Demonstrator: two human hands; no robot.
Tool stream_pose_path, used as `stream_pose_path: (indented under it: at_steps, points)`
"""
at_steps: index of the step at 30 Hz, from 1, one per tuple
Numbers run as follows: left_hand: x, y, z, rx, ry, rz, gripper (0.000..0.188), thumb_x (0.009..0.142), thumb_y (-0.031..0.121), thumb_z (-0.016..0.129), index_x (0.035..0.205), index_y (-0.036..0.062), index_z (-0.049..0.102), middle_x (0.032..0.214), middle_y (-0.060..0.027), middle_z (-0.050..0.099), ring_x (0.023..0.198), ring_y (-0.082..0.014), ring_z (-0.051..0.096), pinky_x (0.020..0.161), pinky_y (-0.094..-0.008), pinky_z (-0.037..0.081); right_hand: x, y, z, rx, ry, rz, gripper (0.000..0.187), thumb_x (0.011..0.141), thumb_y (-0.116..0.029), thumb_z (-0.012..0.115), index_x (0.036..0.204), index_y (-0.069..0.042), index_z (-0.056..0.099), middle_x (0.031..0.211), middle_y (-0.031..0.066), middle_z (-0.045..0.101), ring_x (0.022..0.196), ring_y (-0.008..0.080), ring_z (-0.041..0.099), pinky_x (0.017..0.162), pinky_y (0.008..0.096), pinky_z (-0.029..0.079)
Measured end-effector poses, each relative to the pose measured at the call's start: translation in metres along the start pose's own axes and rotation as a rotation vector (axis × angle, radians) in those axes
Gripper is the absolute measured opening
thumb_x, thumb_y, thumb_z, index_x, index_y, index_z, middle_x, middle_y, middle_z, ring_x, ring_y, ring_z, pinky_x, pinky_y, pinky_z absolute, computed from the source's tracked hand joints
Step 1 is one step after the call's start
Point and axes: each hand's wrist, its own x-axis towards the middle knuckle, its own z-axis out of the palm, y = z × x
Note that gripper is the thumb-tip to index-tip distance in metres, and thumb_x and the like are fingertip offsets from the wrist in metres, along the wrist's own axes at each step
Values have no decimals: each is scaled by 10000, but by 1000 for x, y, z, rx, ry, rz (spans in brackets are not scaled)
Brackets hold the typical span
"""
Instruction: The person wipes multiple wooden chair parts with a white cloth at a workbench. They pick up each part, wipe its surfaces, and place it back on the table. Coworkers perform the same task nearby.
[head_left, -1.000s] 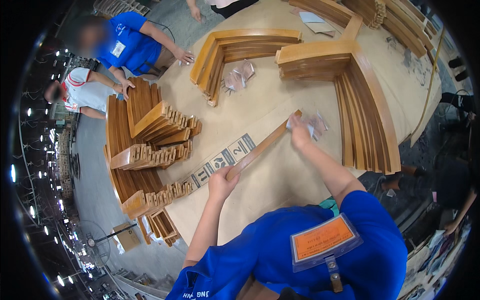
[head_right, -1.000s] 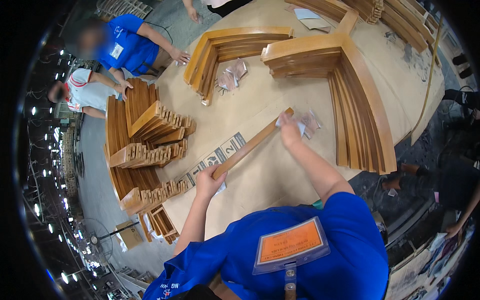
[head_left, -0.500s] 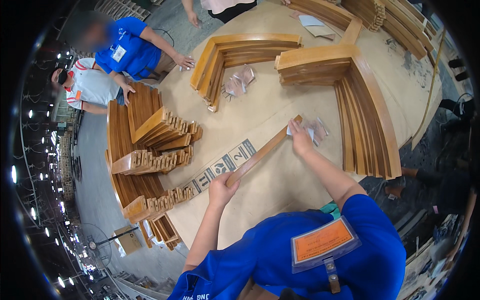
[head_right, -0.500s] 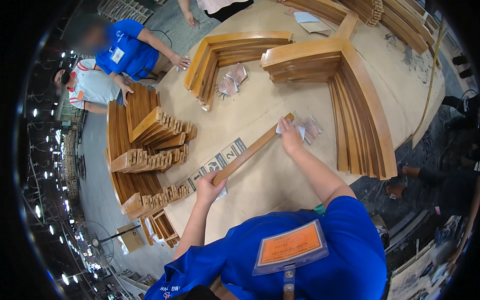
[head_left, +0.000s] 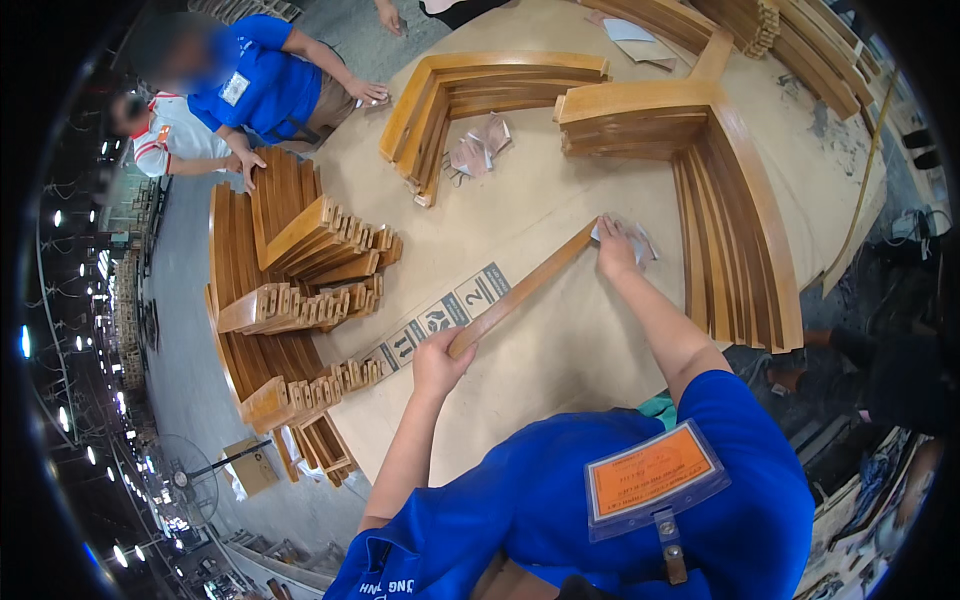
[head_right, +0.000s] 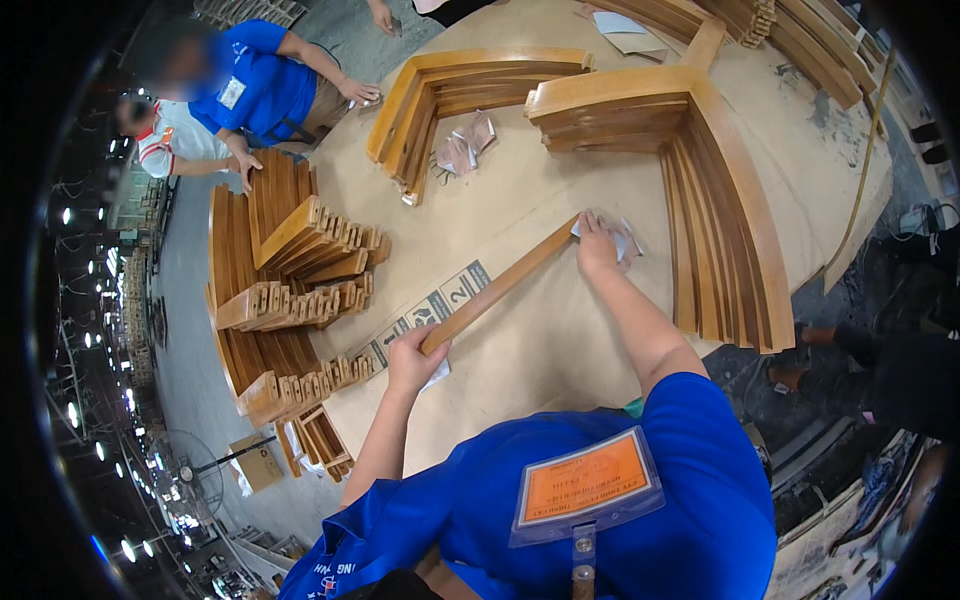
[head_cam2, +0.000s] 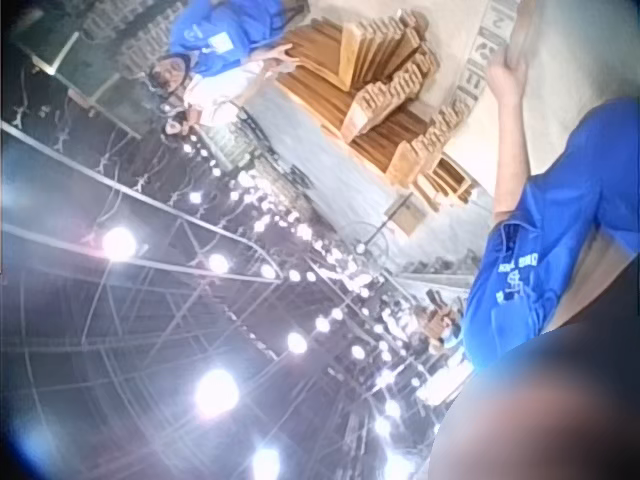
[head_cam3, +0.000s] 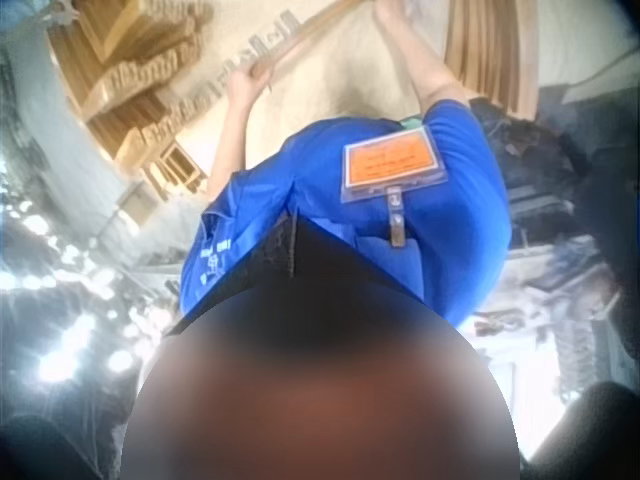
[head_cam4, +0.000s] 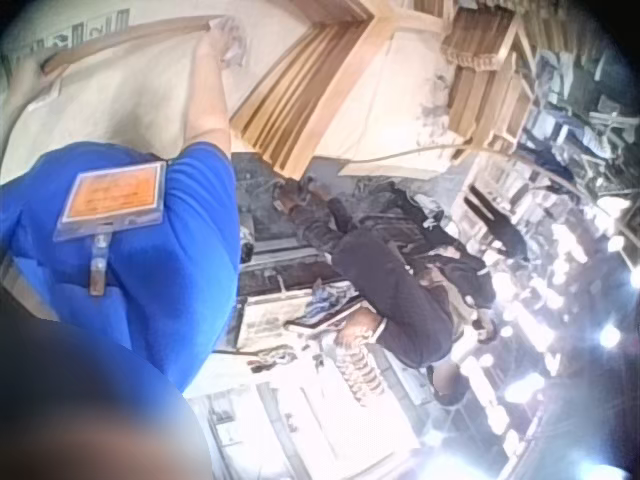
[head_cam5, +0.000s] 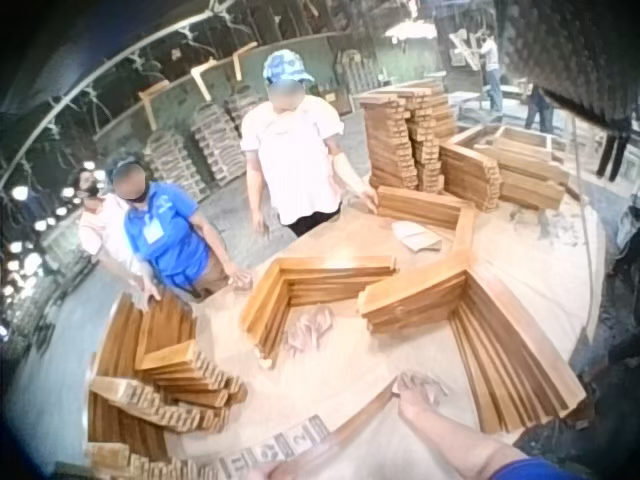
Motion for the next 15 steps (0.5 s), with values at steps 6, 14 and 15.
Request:
stream_pose_path:
  at_steps: [6,14,15]
  points:
    - [1,1,-1,7,1,12,297,689,198,740,940,45,701,888,-144,686,811,-305,660,735,-366,525,-76,-73,0,-13,-79,-296,582,863,-32,404,1435,-83,314,1510,80,284,1390,321,248,1124,506,224]
    - [0,5,-4,-38,-27,-43,284,694,192,727,942,58,704,865,-133,687,808,-295,661,730,-368,522,-44,-56,-20,-139,21,-180,604,850,-17,429,1437,-100,316,1478,94,334,1386,330,254,1116,513,225]
    - [0,6,-6,-15,-14,-43,283,694,194,727,941,58,704,865,-132,687,808,-294,662,730,-368,523,-50,-66,-14,90,-14,-187,596,851,-18,427,1433,-100,326,1477,96,337,1384,332,260,1113,511,231]
